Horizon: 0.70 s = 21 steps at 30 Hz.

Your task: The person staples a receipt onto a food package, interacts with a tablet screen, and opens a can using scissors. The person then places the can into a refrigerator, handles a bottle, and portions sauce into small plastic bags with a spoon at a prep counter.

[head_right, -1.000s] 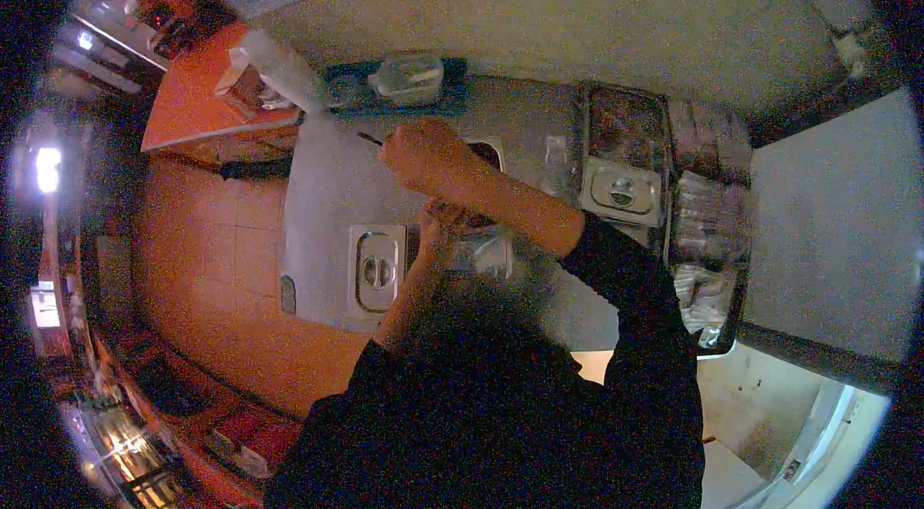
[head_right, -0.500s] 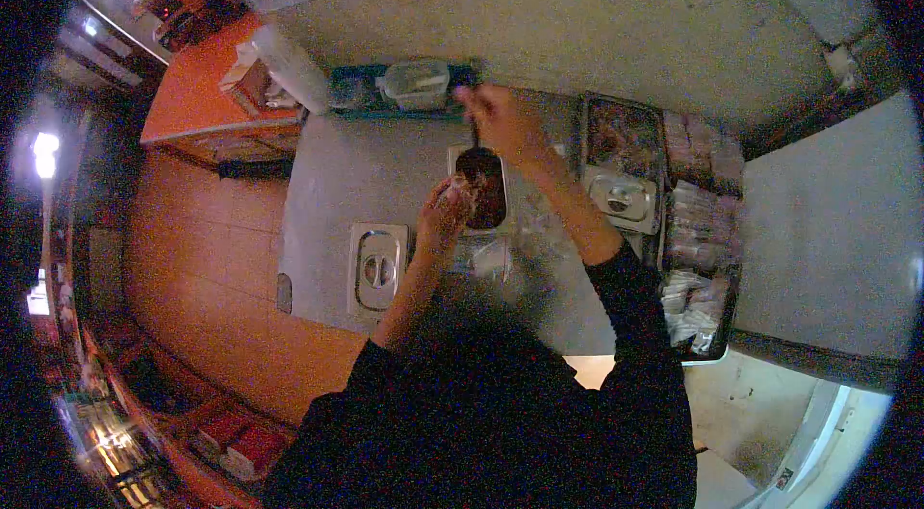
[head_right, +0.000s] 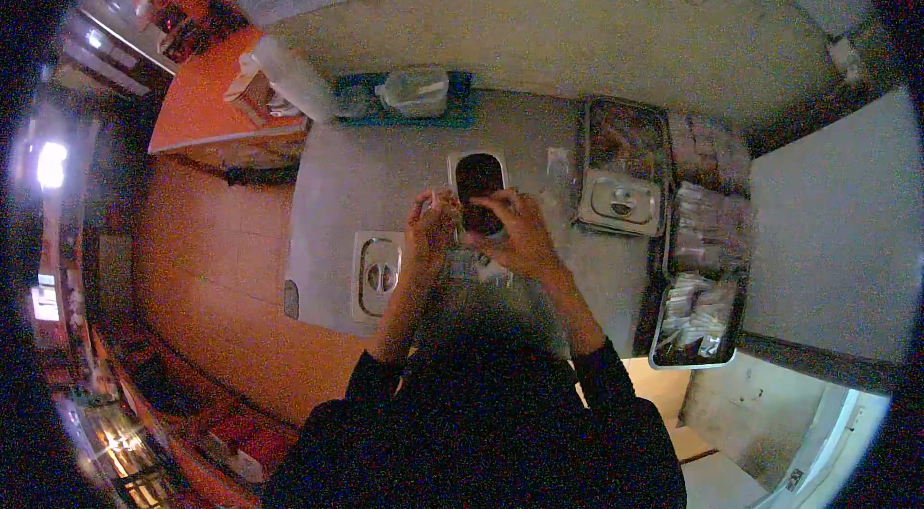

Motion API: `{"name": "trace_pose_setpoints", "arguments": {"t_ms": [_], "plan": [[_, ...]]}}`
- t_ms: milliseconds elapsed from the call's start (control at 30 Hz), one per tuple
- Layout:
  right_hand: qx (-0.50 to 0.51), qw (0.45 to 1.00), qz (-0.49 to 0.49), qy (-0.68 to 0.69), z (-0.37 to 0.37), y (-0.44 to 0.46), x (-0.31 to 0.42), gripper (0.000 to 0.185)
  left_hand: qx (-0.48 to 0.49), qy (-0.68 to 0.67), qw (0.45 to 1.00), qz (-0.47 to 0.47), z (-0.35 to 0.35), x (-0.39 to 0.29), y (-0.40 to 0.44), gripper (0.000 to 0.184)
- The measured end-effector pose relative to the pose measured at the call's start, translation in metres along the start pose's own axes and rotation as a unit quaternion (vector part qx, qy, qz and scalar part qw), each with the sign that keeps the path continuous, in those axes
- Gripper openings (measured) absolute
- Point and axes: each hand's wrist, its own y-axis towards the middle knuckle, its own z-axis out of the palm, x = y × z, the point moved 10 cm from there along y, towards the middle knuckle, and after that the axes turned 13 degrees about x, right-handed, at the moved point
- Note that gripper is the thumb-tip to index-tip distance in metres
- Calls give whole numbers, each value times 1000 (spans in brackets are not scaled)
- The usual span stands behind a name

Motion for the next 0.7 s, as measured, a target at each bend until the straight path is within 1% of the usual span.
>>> {"name": "trace_pose_setpoints", "arguments": {"t_ms": [33, 67, 100, 133, 167, 200, 233, 267, 300, 367, 400, 433, 467, 500, 533, 567, 600, 633, 667, 700], "plan": [[-1, 991, 42, 126, 13, -3, -17, 31, -10, -3, 1000, -7, 0, 2, -2, 19], [-3, 965, 82, 249, 30, -7, -35, 28, -7, -2, 1000, -11, 1, 7, 0, 19], [-7, 965, 84, 248, 45, -10, -42, 28, 22, -5, 1000, 12, 6, 8, 3, 16], [-14, 919, 141, 367, 70, -15, -65, 23, 51, -8, 998, 36, 13, 7, 6, 14], [-19, 856, 193, 479, 85, -18, -76, 18, 55, -8, 998, 34, 16, 9, 7, 14], [-21, 856, 193, 478, 86, -17, -75, 18, 84, 9, 995, 52, 25, 5, 6, 14], [-16, 804, 227, 550, 90, -17, -72, 15, 112, 27, 991, 70, 32, 2, 4, 15], [-11, 743, 260, 616, 93, -20, -67, 13, 112, 27, 991, 69, 31, 3, 3, 15], [-11, 743, 260, 617, 82, -19, -59, 13, 96, 40, 991, 80, 26, 2, 2, 14], [17, 579, 241, 779, 82, -17, -35, 12, 80, 54, 991, 92, 25, -2, -1, 14], [18, 579, 241, 779, 81, -18, -37, 12, 39, 179, 976, 116, 21, -12, -7, 13], [30, 570, 221, 790, 79, -17, -34, 14, -2, 302, 943, 139, 24, -26, -13, 12], [41, 562, 202, 801, 78, -17, -31, 15, -2, 302, 943, 139, 27, -32, -17, 12], [41, 561, 202, 802, 79, -20, -32, 15, -22, 520, 831, 196, 47, -55, -30, 14], [26, 586, 225, 778, 81, -25, -40, 15, -41, 705, 665, 242, 72, -64, -42, 16], [11, 611, 247, 752, 81, -29, -48, 16, -39, 705, 665, 242, 75, -64, -45, 16], [10, 611, 247, 752, 82, -31, -49, 16, -35, 578, 809, 99, 48, -46, -34, 14], [14, 625, 229, 746, 79, -30, -47, 15, -28, 417, 907, -50, 28, -16, -32, 13], [19, 639, 211, 740, 76, -30, -45, 14, -27, 417, 907, -51, 32, -18, -34, 13], [17, 639, 211, 739, 76, -31, -45, 14, -29, 257, 962, -84, 29, -8, -36, 12]]}}
